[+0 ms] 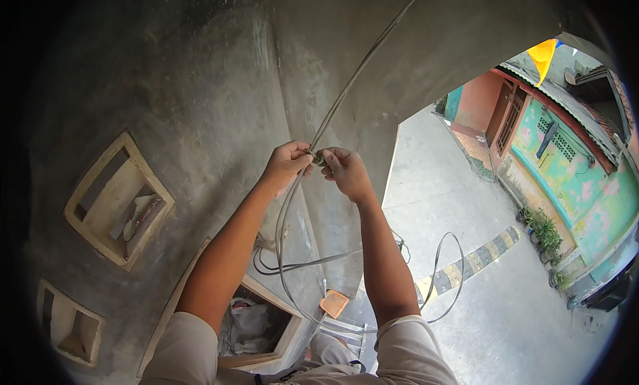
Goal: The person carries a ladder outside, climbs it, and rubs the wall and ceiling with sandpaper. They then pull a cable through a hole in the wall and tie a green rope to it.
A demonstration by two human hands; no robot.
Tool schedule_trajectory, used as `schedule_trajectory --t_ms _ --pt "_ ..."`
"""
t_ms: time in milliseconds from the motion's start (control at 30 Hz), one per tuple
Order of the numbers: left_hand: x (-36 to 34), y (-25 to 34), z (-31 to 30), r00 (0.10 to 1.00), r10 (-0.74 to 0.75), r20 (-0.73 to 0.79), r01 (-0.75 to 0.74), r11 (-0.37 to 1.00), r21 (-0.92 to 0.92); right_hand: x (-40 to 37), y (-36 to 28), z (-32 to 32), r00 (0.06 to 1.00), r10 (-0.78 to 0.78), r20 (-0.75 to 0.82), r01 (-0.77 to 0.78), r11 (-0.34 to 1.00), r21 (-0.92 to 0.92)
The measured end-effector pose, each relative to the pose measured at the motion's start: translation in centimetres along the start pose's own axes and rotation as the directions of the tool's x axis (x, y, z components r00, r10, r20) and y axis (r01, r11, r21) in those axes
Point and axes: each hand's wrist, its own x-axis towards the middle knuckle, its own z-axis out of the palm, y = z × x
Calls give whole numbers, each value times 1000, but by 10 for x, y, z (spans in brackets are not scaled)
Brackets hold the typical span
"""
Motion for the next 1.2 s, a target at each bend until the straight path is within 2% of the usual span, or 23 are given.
schedule_trajectory --t_ms 33,100,133,200,300,433,567,600,633,667,700,733,767,833,867,900,933,967,1067,1100,1133,1167,1200 --pt "-5 6 8 1000 -3 -2 3 1000 -1 0 0 -2 995 94 33 -97 987 129" --pt "-13 16 21 964 233 -126 -191 941 279 2 1 -2 982 180 50 -187 949 253" --pt "-10 11 18 965 228 -128 -186 943 278 2 2 -2 962 261 77 -270 889 369" --pt "-3 7 12 850 517 106 -462 631 624 -1 -2 -5 953 274 126 -301 887 351" --pt "-1 8 10 776 599 197 -560 511 652 2 -2 -11 936 290 200 -340 892 297" --pt "-5 16 10 838 515 178 -487 561 669 6 -16 -8 909 388 149 -413 882 227" --pt "-4 20 10 870 459 182 -446 573 687 14 -11 -7 935 339 100 -345 937 52" --pt "-3 19 9 868 460 187 -451 572 685 17 -9 -7 983 185 19 -178 966 -186" --pt "-2 17 8 868 459 188 -450 571 686 18 -6 -6 1000 10 -21 -18 906 -424" --pt "-1 16 9 850 490 193 -471 542 696 19 0 -3 1000 10 -20 -18 906 -424" --pt "0 16 9 830 521 199 -490 512 705 18 4 5 965 -253 -63 183 827 -531" --pt "0 15 9 830 521 199 -490 512 705 15 8 10 862 -501 -73 347 690 -635" --pt "-1 15 8 823 535 191 -494 509 704 9 11 10 862 -501 -75 346 690 -636" --pt "-4 15 7 816 550 181 -496 504 707 -2 2 16 952 -271 -141 196 895 -400" --pt "-6 15 6 832 531 157 -479 549 685 -4 -4 15 953 -271 -138 197 897 -397" --pt "-8 14 6 849 511 131 -459 594 660 -6 -11 9 996 12 -92 -18 998 -66" --pt "-10 13 5 851 509 127 -455 595 663 -7 -14 5 963 266 46 -269 931 248" --pt "-11 13 6 860 495 121 -443 609 658 -6 -14 2 962 268 47 -271 929 251" --pt "-10 10 8 876 469 108 -423 644 637 4 -19 -7 964 252 88 -249 968 -43" --pt "-9 11 8 884 457 96 -411 665 623 8 -24 -10 964 251 86 -248 968 -42" --pt "-9 11 9 884 457 96 -411 665 623 12 -31 -12 980 154 126 -106 940 -326" --pt "-8 11 9 898 431 86 -389 688 612 14 -34 -13 979 71 192 54 817 -574" --pt "-8 9 8 912 404 76 -365 711 601 14 -33 -12 979 72 193 53 818 -573"
